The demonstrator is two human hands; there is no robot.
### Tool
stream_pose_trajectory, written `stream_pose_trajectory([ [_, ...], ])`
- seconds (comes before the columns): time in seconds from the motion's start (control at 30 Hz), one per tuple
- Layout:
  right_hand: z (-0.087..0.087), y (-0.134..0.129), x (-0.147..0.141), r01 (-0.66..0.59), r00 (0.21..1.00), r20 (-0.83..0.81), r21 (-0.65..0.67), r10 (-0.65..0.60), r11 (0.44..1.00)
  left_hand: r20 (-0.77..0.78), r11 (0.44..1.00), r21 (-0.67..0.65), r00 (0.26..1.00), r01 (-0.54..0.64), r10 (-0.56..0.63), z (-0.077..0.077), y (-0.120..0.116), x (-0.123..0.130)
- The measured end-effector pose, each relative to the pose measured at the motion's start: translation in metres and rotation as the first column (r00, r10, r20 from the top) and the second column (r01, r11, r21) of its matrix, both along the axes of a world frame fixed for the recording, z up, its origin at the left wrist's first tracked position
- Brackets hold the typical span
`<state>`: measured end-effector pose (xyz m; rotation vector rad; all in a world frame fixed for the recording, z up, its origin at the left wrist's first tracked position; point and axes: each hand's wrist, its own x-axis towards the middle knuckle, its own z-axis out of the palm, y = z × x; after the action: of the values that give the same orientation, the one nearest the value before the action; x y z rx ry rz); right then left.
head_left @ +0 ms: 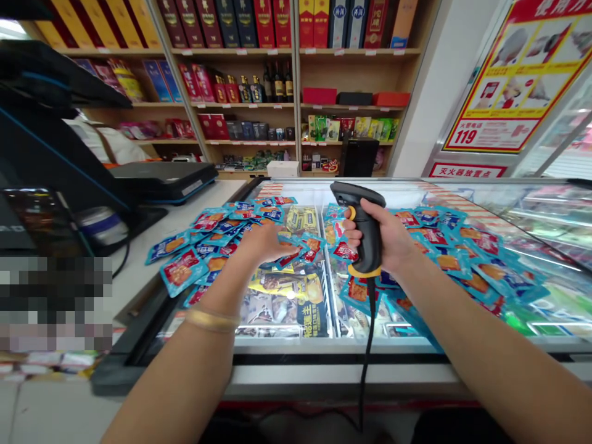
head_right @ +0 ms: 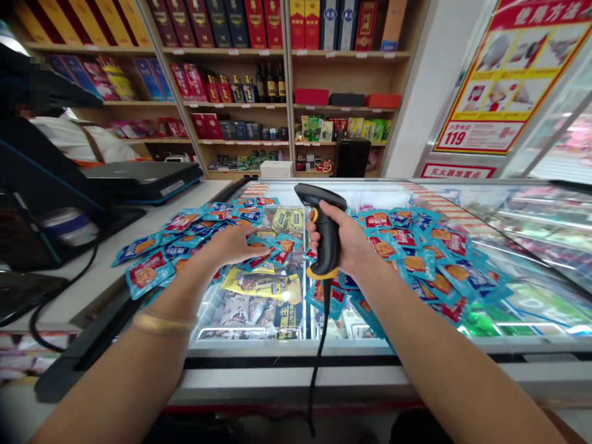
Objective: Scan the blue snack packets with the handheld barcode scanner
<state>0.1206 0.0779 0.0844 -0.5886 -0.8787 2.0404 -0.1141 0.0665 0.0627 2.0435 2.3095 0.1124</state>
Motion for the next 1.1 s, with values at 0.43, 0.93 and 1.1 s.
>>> stream_pose_trajectory([
  [0.43,-0.023,-0.004,0.005,-0.001,0.999,0.04,-0.042,0.002,0.999,0.222,0.998,0.04,0.974,0.044,-0.052,0.0,-0.003,-0.001],
  [0.93,-0.026,-0.011,0.001,-0.103,0.993,0.05,0.006,0.103,0.995,0.947,1.0,0.029,-0.321,0.0,-0.028,0.002,0.002,0.02],
  [1.1,-0.025,-0.012,0.002,-0.109,0.993,0.05,0.016,0.108,0.994,0.946,1.0,0.031,-0.322,-0.002,-0.03,-0.001,0.002,0.024],
])
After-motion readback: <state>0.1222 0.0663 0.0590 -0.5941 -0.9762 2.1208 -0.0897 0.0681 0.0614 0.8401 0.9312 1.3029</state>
